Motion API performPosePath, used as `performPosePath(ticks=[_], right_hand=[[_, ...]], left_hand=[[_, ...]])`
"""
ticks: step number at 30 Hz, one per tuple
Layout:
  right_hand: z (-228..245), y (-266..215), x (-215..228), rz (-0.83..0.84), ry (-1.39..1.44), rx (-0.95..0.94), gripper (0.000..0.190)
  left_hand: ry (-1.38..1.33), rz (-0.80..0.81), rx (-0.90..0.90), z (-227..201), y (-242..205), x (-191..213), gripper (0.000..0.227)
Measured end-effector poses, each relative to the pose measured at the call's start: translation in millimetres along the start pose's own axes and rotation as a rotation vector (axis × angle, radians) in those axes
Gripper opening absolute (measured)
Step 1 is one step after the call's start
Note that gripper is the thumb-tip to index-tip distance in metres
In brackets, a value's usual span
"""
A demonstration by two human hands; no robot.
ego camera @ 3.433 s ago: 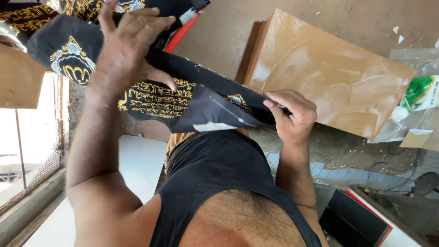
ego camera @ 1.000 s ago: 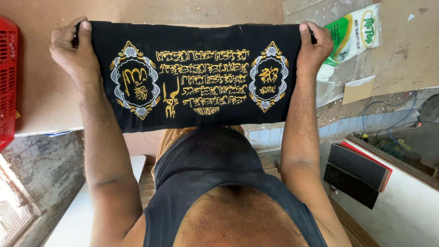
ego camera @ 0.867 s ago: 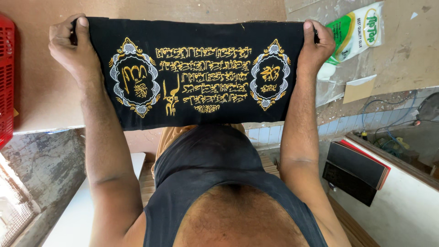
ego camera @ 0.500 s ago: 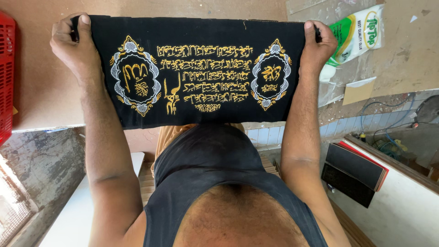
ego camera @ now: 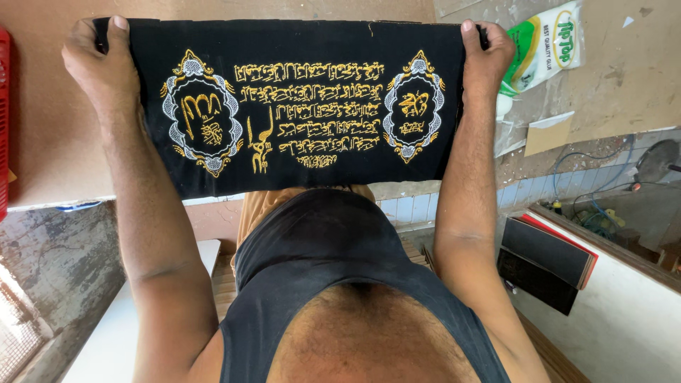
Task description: The person applies glue to a rectangular cardboard piece using a small block, then places a black embroidered cloth onto the glued surface and presses it down. The person repeats this process with a second cardboard piece and cloth.
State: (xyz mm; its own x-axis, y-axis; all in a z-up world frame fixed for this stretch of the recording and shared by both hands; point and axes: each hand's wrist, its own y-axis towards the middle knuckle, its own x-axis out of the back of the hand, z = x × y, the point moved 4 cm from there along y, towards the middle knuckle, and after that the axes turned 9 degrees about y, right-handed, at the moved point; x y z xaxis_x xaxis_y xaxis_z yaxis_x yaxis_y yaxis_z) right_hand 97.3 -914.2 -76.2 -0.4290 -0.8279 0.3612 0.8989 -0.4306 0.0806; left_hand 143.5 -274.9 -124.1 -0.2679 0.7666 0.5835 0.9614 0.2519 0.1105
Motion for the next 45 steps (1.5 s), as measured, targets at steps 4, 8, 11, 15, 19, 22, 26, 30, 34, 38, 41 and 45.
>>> performPosePath(ticks=[4, 8, 11, 15, 19, 22, 26, 30, 34, 38, 41, 45], right_hand=[[-4, 4, -3, 0.048, 0.154, -0.105, 0.022], [-5, -8, 4, 0.0, 0.254, -0.155, 0.026], [-4, -33, 20, -0.016, 0.234, -0.216, 0.03], [-3, -83, 35, 0.013, 0.193, -0.284, 0.028], [-7, -107, 34, -0.009, 0.314, -0.397, 0.026], [-15, -111, 21, -0.02, 0.435, -0.482, 0.028], [-23, -112, 24, -0.052, 0.347, -0.476, 0.03], [-18, -107, 27, -0.004, 0.08, -0.358, 0.037], [-22, -106, 26, -0.017, 0.195, -0.381, 0.034], [-23, -109, 25, -0.042, 0.302, -0.41, 0.033], [4, -107, 37, -0.144, -0.222, -0.087, 0.032], [55, -110, 26, -0.202, -0.696, 0.366, 0.036]], left_hand=[[-0.105, 0.051, 0.062, -8, 3, 1, 0.014], [-0.216, 0.03, 0.232, -7, 2, 4, 0.019], [-0.29, 0.049, 0.227, 2, -16, 13, 0.022], [-0.238, 0.103, 0.258, 24, -59, 31, 0.023], [-0.33, 0.134, 0.309, 35, -80, 28, 0.02], [-0.357, 0.132, 0.366, 36, -81, 27, 0.022], [-0.433, 0.17, 0.424, 28, -83, 13, 0.033], [-0.252, 0.078, 0.679, 40, -84, 12, 0.066], [-0.488, 0.156, 0.448, 48, -76, -8, 0.036], [-0.39, 0.086, 0.365, 37, -77, -2, 0.029], [0.204, -0.16, 0.033, -5, -71, 21, 0.025], [0.578, -0.145, -0.194, -61, -77, 32, 0.036]])
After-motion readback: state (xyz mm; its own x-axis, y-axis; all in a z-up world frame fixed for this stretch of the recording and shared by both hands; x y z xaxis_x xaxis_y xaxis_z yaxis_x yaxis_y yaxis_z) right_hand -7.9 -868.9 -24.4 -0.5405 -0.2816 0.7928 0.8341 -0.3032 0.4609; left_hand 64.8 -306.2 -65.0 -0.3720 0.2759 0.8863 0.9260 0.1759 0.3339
